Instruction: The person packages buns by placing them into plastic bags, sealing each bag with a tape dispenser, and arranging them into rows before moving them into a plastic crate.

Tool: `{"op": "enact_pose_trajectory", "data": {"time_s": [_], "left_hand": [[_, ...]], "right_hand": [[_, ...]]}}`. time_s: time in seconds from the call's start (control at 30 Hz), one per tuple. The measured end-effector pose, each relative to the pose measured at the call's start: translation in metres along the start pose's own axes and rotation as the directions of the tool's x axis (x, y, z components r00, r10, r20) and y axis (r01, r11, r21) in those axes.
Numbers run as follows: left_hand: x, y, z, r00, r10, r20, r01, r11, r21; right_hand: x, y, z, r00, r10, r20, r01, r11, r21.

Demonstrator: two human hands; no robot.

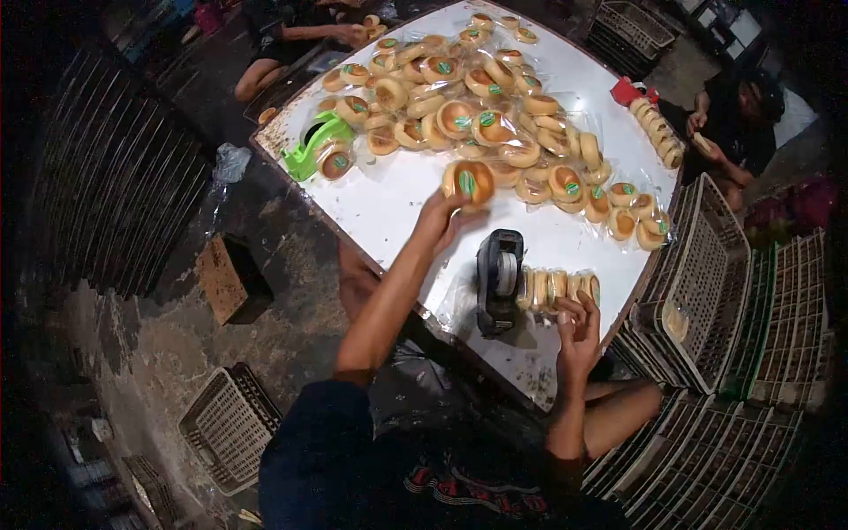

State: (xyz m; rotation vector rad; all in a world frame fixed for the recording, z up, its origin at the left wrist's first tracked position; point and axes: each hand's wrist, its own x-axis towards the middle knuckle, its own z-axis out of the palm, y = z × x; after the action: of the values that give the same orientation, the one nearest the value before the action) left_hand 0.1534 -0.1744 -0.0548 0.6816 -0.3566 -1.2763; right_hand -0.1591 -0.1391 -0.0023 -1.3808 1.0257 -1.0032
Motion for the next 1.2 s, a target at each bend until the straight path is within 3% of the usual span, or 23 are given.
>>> {"op": "enact_pose_trajectory", "data": {"time_s": [0.07, 0.1, 0.2, 0.23, 0.27, 0.33, 0.37, 0.4, 0.43, 0.47, 0.5, 0.6, 0.63, 0.73, 0.87, 0.9, 1.0, 1.03, 1.07, 1.1, 1.13, 1.17, 1.2], "left_hand": [[-0.071, -0.002, 0.038, 0.991, -0.024, 0.135, 0.044, 0.989, -0.144], [-0.101, -0.011, 0.048, 0.984, -0.088, 0.154, 0.104, 0.990, -0.098], [-0.175, -0.042, 0.054, 0.952, -0.260, 0.160, 0.237, 0.960, 0.148], [-0.191, -0.044, 0.056, 0.933, -0.240, 0.267, 0.215, 0.969, 0.120], [-0.201, -0.042, 0.057, 0.904, -0.211, 0.371, 0.192, 0.977, 0.090], [-0.210, -0.034, 0.068, 0.854, -0.225, 0.469, 0.383, 0.881, -0.277], [-0.213, -0.028, 0.072, 0.835, -0.303, 0.459, 0.466, 0.833, -0.297], [-0.210, -0.033, 0.066, 0.819, -0.413, 0.399, 0.502, 0.852, -0.149], [-0.208, -0.042, 0.055, 0.797, -0.514, 0.319, 0.543, 0.840, -0.003], [-0.205, -0.047, 0.045, 0.765, -0.604, 0.225, 0.587, 0.797, 0.142], [-0.193, -0.038, 0.073, 0.737, -0.611, 0.289, 0.334, 0.701, 0.630], [-0.177, -0.049, 0.099, 0.725, -0.594, 0.350, 0.235, 0.690, 0.684], [-0.178, -0.035, 0.127, 0.750, -0.563, 0.348, 0.223, 0.711, 0.667], [-0.174, -0.060, 0.144, 0.920, -0.259, 0.293, 0.175, 0.943, 0.284], [-0.171, -0.083, 0.119, 0.922, -0.339, 0.187, 0.255, 0.895, 0.366], [-0.173, -0.080, 0.123, 0.943, -0.293, 0.159, 0.197, 0.874, 0.444], [-0.179, -0.070, 0.142, 0.977, -0.195, 0.080, 0.174, 0.960, 0.220], [-0.180, -0.070, 0.142, 0.979, -0.199, 0.047, 0.185, 0.959, 0.213], [-0.180, -0.071, 0.137, 0.987, -0.162, 0.017, 0.153, 0.961, 0.230], [-0.182, -0.075, 0.129, 0.991, -0.129, -0.019, 0.130, 0.961, 0.246], [-0.185, -0.072, 0.128, 0.993, -0.102, -0.053, 0.112, 0.958, 0.265], [-0.190, -0.064, 0.129, 0.991, -0.092, -0.095, 0.123, 0.902, 0.414], [-0.193, -0.058, 0.133, 0.998, -0.037, -0.053, 0.058, 0.876, 0.479]], "right_hand": [[0.006, 0.017, 0.009, 0.992, 0.051, 0.115, -0.084, 0.951, 0.298], [0.008, 0.030, 0.016, 0.991, 0.099, 0.093, -0.126, 0.920, 0.371], [0.008, 0.001, 0.038, 0.993, 0.065, 0.102, -0.088, 0.967, 0.238], [0.005, -0.016, 0.036, 0.992, 0.028, 0.127, -0.045, 0.990, 0.130], [0.001, -0.024, 0.028, 0.978, 0.050, 0.201, -0.102, 0.961, 0.257], [-0.009, -0.034, 0.012, 0.932, 0.059, 0.358, -0.238, 0.844, 0.480], [-0.011, -0.040, 0.015, 0.924, 0.070, 0.376, -0.207, 0.919, 0.337], [-0.014, -0.045, 0.017, 0.916, 0.081, 0.394, -0.166, 0.969, 0.186], [-0.015, -0.051, 0.018, 0.895, -0.014, 0.446, 0.079, 0.989, -0.128], [-0.019, -0.053, 0.017, 0.852, -0.079, 0.517, 0.326, 0.853, -0.407], [-0.029, -0.048, 0.012, 0.906, -0.092, 0.413, 0.151, 0.982, -0.112], [-0.017, -0.043, 0.008, 0.997, -0.075, -0.036, 0.083, 0.864, 0.496], [-0.016, -0.039, -0.004, 1.000, -0.002, -0.023, 0.014, 0.825, 0.565], [-0.026, -0.005, -0.031, 0.988, -0.150, 0.048, 0.142, 0.980, 0.141], [-0.044, -0.020, -0.032, 0.929, -0.315, -0.193, 0.294, 0.947, -0.130], [-0.046, -0.017, -0.027, 0.960, -0.096, -0.262, 0.128, 0.986, 0.109], [-0.027, -0.011, -0.036, 0.970, 0.239, 0.035, -0.241, 0.966, 0.094], [-0.020, -0.005, -0.030, 0.978, 0.208, 0.023, -0.200, 0.964, -0.176], [-0.018, -0.002, -0.025, 0.989, -0.102, -0.106, 0.064, 0.946, -0.316], [-0.024, -0.020, -0.010, 0.895, -0.407, -0.184, 0.283, 0.835, -0.472], [-0.032, -0.029, 0.002, 0.707, -0.676, -0.208, 0.435, 0.647, -0.626], [-0.041, -0.027, 0.007, 0.725, -0.671, -0.155, 0.449, 0.631, -0.633], [-0.051, -0.027, 0.014, 0.813, -0.566, -0.136, 0.453, 0.761, -0.465]]}}
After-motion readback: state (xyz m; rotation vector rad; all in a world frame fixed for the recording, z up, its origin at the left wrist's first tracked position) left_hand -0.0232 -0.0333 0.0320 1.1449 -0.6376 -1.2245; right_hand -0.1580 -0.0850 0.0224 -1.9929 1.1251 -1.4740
